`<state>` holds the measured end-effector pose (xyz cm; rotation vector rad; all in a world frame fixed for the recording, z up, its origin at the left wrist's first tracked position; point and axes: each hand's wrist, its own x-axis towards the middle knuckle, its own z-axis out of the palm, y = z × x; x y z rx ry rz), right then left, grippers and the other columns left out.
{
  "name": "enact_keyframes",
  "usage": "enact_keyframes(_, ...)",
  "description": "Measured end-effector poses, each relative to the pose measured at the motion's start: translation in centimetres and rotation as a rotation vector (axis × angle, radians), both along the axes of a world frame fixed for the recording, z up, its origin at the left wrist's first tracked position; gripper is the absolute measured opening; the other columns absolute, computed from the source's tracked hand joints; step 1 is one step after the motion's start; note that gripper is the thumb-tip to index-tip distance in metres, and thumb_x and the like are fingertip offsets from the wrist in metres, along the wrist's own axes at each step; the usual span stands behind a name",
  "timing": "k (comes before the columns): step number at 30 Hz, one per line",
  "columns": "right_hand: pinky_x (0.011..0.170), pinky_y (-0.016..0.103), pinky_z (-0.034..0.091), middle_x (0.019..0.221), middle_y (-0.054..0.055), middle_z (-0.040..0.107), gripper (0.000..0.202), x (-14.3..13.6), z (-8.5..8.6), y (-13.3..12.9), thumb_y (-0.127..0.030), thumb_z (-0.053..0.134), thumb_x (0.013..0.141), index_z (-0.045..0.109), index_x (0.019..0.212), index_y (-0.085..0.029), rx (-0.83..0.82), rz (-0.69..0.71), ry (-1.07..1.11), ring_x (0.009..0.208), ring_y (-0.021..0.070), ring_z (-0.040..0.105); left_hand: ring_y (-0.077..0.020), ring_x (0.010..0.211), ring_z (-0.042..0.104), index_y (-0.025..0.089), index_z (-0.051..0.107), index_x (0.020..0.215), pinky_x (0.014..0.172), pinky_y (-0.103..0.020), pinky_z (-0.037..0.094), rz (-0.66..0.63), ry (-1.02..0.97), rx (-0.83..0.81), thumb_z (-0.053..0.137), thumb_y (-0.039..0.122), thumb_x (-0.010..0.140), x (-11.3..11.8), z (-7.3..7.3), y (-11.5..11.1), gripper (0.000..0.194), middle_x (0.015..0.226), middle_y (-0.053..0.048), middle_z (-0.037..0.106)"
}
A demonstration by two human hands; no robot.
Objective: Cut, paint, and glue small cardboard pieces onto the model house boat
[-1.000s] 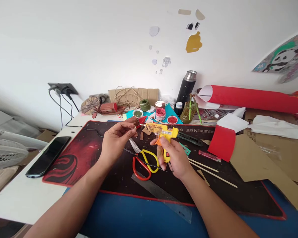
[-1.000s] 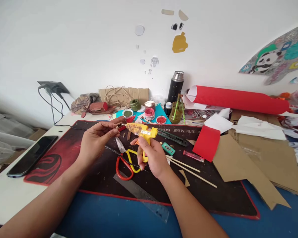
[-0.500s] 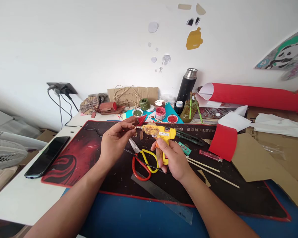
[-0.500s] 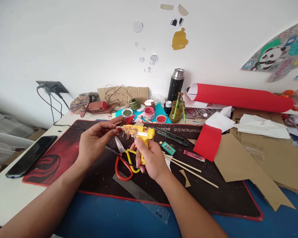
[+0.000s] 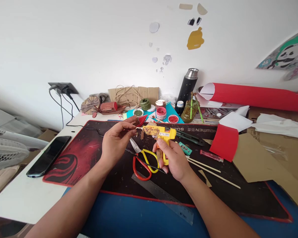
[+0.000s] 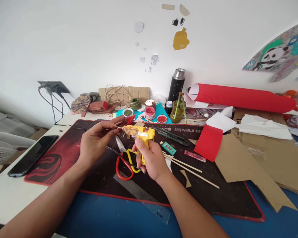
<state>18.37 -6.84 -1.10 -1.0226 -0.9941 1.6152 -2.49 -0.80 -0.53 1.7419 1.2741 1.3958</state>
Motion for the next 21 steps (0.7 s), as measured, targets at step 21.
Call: enact_keyframes(21, 0.032, 0.017, 0.031, 0.045, -0.004, 0.055, 0.062, -0.03, -0.05, -0.03, -0.081, 0.069, 0.086, 0.064, 0.081, -0.019, -0.014, -0.014, -0.031, 0.034, 0.0086, 0.041, -0.0337, 0.123, 0.075, 0.027, 0.077, 0.091, 0.103, -0.047, 0.061, 0.002, -0.055, -0.034, 0.085, 0.039, 0.086, 0.17, 0.41, -0.22, 0.015, 0.119, -0.008, 0.084)
